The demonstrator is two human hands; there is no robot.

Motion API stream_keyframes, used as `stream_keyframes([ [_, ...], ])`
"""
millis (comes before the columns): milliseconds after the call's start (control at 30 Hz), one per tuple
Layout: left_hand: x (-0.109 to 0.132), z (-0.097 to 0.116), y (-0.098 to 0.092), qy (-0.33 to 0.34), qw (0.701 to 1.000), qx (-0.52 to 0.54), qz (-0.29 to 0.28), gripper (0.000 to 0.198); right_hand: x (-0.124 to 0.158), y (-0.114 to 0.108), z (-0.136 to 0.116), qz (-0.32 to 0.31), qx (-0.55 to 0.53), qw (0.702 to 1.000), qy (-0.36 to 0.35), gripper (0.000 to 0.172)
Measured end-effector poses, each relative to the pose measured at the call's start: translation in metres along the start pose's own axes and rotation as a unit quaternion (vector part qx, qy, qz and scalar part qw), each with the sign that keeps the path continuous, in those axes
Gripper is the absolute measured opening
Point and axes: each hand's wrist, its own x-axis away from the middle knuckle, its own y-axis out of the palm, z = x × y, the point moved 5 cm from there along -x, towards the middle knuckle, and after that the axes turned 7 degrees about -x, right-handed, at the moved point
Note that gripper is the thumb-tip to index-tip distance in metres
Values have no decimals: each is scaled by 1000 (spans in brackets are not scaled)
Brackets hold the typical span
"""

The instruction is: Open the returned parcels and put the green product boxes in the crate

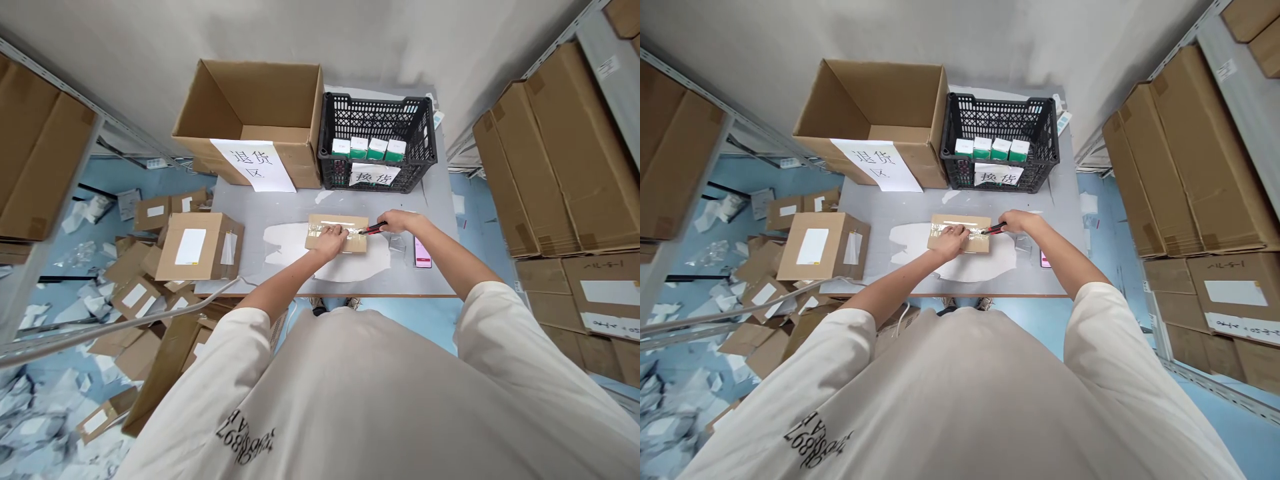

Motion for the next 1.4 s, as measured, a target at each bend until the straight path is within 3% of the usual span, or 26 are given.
stream_keyframes([
  [233,-2,-1,-2,12,1000,-17,-3,69,25,2,28,-16,-102,994,33,22],
  [367,-3,-1,-4,18,999,-36,-11,67,43,27,32,-23,-206,977,40,31],
  [533,-7,-1,-9,26,999,-47,-9,68,58,62,34,19,-294,954,54,36],
  [667,-12,6,-12,10,999,-39,-9,74,61,68,37,53,-291,954,52,27],
  [767,-14,14,-12,3,999,-35,22,79,62,69,40,55,-283,956,47,23],
  [867,-17,25,-12,26,998,-32,50,79,62,72,44,62,-270,960,36,22],
  [1000,-24,41,-12,57,997,-28,39,77,61,74,52,66,-285,956,26,24],
  [1100,-29,49,-13,61,997,-28,48,71,61,68,54,85,-291,953,20,26],
  [1267,-36,52,-8,44,997,-37,51,68,59,54,46,130,-196,972,8,28],
  [1400,-39,51,1,50,996,-42,57,66,52,44,33,113,-136,984,-5,30],
])
